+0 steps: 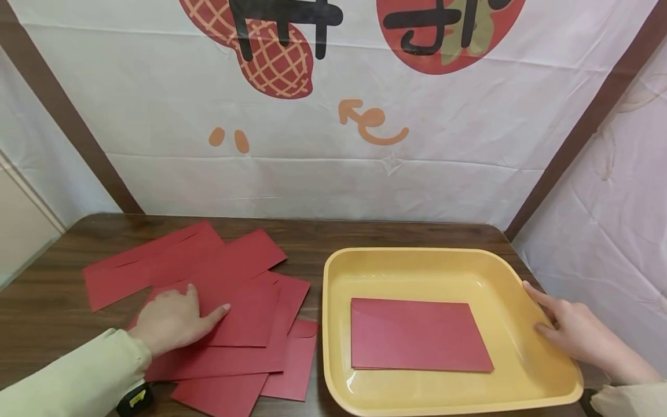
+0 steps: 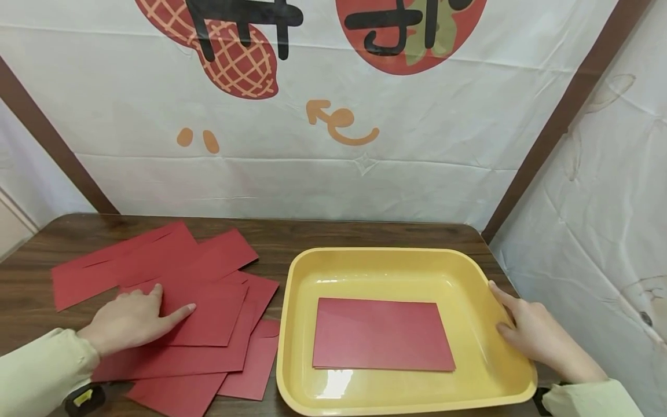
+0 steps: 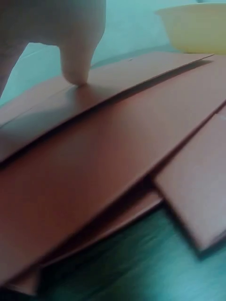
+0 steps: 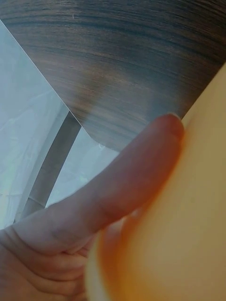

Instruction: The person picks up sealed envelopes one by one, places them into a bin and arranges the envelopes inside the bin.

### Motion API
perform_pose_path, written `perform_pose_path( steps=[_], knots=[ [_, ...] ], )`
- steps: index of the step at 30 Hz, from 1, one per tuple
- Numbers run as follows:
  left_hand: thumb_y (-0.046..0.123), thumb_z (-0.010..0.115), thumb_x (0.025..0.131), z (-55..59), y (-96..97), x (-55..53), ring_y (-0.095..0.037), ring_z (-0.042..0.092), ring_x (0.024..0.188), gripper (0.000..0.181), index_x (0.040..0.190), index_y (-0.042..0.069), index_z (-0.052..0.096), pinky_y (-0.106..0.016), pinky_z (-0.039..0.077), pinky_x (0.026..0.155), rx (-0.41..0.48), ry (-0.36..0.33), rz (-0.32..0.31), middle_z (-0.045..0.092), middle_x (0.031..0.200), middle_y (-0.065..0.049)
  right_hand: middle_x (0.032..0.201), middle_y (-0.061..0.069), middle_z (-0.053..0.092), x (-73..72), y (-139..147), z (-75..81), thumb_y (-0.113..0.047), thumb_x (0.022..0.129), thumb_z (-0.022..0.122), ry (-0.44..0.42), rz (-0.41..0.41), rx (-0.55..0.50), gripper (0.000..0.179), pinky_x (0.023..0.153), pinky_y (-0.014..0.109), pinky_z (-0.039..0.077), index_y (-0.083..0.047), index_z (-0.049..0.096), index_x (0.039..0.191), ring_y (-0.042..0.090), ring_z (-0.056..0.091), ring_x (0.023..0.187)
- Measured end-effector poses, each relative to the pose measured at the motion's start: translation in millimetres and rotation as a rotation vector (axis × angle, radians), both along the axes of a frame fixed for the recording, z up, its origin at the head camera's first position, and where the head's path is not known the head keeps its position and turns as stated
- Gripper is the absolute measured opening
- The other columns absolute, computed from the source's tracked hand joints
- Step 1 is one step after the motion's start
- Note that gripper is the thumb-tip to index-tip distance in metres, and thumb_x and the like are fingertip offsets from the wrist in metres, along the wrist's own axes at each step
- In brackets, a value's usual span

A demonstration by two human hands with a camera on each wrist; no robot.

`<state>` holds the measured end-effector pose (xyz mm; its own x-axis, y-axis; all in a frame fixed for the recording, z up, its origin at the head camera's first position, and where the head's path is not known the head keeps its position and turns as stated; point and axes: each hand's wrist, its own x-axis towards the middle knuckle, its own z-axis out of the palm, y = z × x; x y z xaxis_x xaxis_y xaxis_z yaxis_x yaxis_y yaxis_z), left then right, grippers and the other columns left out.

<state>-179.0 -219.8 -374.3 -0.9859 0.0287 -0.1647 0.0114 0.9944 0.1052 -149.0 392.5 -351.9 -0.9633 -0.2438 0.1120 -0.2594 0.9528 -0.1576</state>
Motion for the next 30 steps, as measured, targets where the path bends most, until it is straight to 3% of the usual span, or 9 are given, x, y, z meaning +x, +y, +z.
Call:
perform_pose_path(
  steps=[8,14,20,25,30],
  knots=[
    [0.056,0.055,0.088,2.4,15.3,6.9,-0.05,0.057,0.085,0.083,0.12,-0.021,0.049,-0.055,0.051,0.062,-0.028,0.037,-0.038,0.055,0.097,-0.038,0.06,-0.012,0.047,2.0,0,-2.6,-0.004,0.075,0.07,0.05,0.012,-0.003,0.07,0.048,0.023,0.034,0.007,0.043,0.138,-0.002,0.034,0.048],
    [0.067,0.057,0.082,15.1,3.2,4.2,-0.044,0.057,0.082,0.092,0.114,-0.019,0.048,-0.052,0.049,0.06,0.049,-0.011,-0.021,0.051,0.099,-0.036,0.059,-0.012,0.047,2.3,0,-3.1,-0.005,0.075,0.07,0.047,0.017,-0.006,0.07,0.048,0.023,0.034,0.007,0.043,0.138,-0.001,0.034,0.048],
    [0.078,0.059,0.072,27.3,-13.1,1.0,-0.032,0.055,0.07,0.103,0.106,-0.018,0.04,-0.045,0.047,0.059,0.121,-0.072,0.032,0.048,0.089,-0.031,0.057,-0.012,0.042,2.2,0,-2.7,-0.005,0.075,0.07,0.068,0.022,-0.003,0.07,0.048,0.023,0.033,0.006,0.044,0.138,-0.001,0.032,0.047],
    [0.078,0.062,0.068,26.7,-21.5,-0.8,-0.033,0.054,0.071,0.11,0.109,-0.02,0.032,-0.045,0.047,0.061,0.14,-0.145,0.064,0.047,0.086,-0.031,0.059,-0.012,0.047,1.8,0,-0.9,-0.005,0.075,0.07,0.042,0.009,-0.006,0.069,0.049,0.023,0.034,0.007,0.043,0.138,-0.001,0.035,0.048],
    [0.078,0.065,0.065,19.7,-27.1,-1.7,-0.037,0.055,0.073,0.116,0.111,-0.022,0.029,-0.048,0.048,0.063,0.113,-0.137,0.056,0.046,0.086,-0.034,0.059,-0.011,0.047,1.8,-1,-0.1,-0.005,0.075,0.069,0.03,0.001,0.0,0.068,0.049,0.024,0.035,0.007,0.044,0.137,0.001,0.035,0.049]
  ],
)
